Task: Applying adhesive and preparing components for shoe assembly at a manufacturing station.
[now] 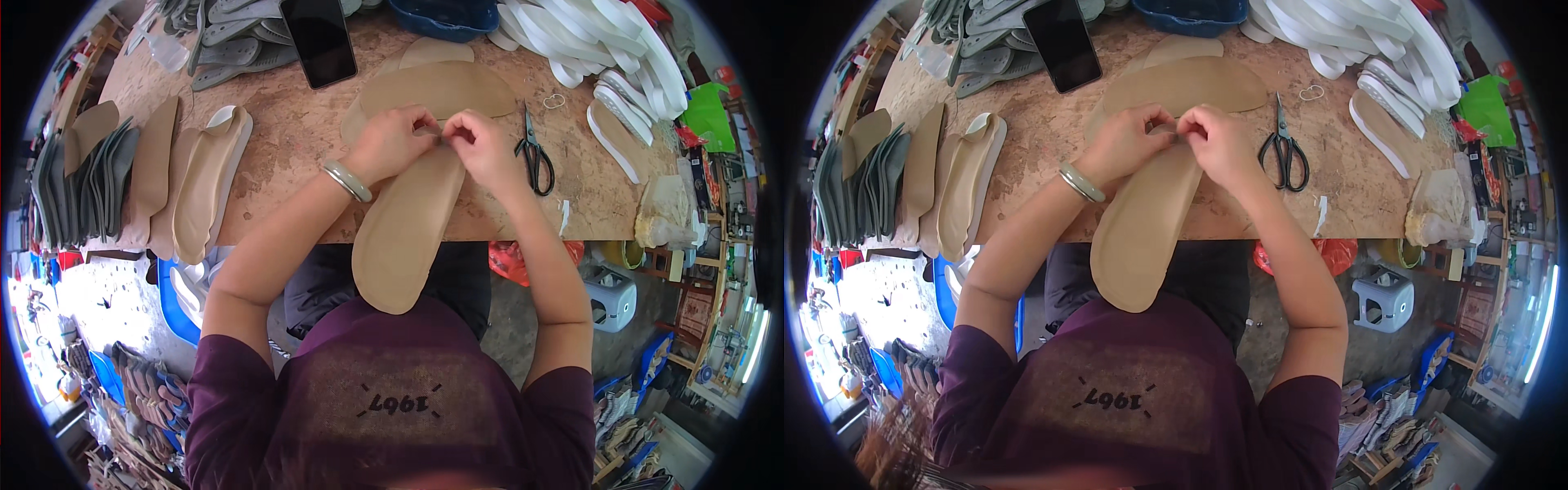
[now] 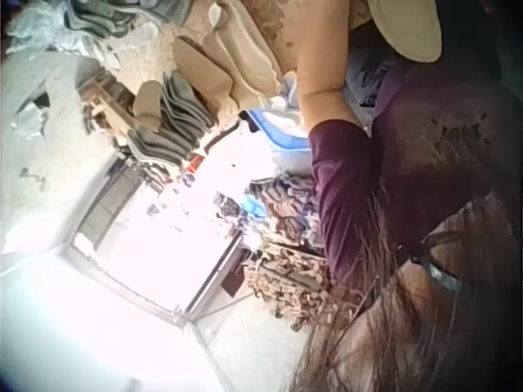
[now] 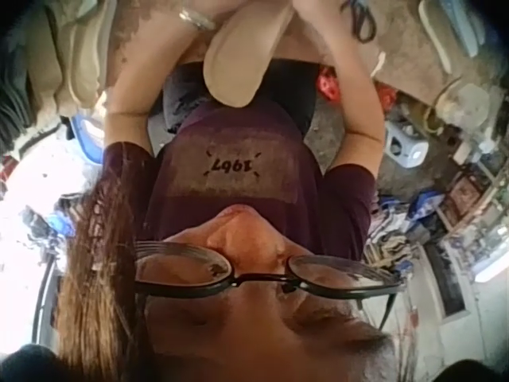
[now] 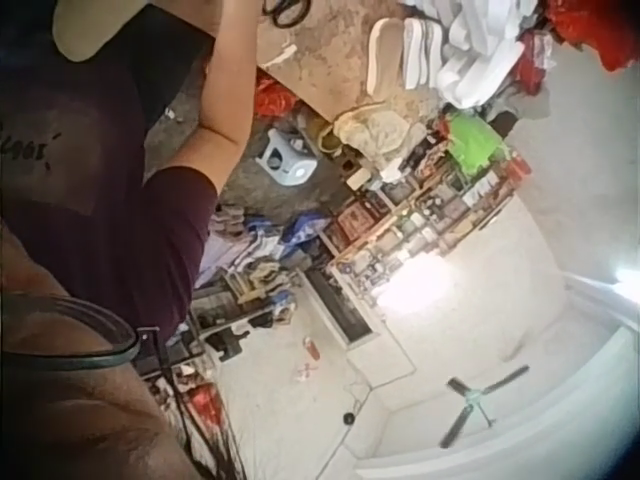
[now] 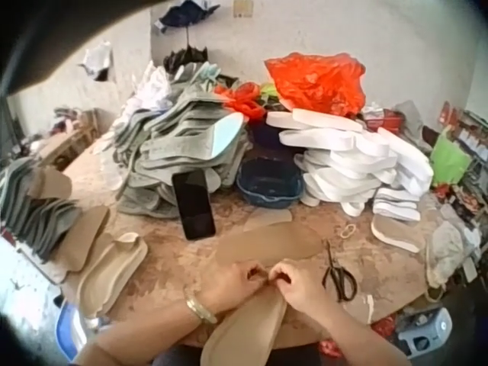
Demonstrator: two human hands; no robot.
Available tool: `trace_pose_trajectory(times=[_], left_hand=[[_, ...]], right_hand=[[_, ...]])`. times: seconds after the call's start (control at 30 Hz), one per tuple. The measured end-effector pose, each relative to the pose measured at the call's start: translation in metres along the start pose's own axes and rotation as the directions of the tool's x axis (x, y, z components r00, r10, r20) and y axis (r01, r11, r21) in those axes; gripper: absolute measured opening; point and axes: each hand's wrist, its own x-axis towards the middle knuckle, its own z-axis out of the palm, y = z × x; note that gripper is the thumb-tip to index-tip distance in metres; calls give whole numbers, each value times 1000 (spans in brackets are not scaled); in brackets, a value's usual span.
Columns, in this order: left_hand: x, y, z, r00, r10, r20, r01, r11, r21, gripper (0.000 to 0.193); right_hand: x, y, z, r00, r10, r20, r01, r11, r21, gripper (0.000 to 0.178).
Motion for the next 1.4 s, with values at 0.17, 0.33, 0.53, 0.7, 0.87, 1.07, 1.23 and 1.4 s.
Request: trace_pose_trajectory(times=[0.17, 0.33, 0.53, 0.7, 0.87, 1.07, 1.23, 1.4], left_hand=[[-3, -3, 4, 997, 36, -65, -36, 999, 9, 20], [3, -1, 0, 1000, -11, -25, 10, 1000, -15, 20], [9, -4, -4, 984, -164, 66, 169, 982, -79, 24], [7, -1, -3, 994, -110, 15, 111, 993, -27, 25], [7, -6, 9, 996, -76, -46, 76, 997, -3, 25], [9, -9, 5, 1000, 3, -17, -3, 1000, -30, 26], [18, -2, -3, 987, -34, 156, 34, 999, 3, 28], [25, 7, -2, 964, -118, 237, 110, 993, 46, 28]], right_hand=[[-10, 19, 7, 793, -599, -114, 546, 781, -304, 12], [6, 30, 3, 970, 241, -7, -216, 883, 416, 17], [8, 23, -13, 909, 386, 157, -409, 759, 506, 28], [-7, 7, -3, 970, 245, 15, -232, 898, 374, 32], [-5, 32, 1, 946, 324, 18, -281, 789, 546, 29], [-2, 31, -12, 911, 375, 173, -395, 667, 631, 29], [-18, 19, -14, 905, 406, 124, -389, 677, 624, 36], [-23, 18, -4, 937, 349, -17, -309, 850, 425, 37]])
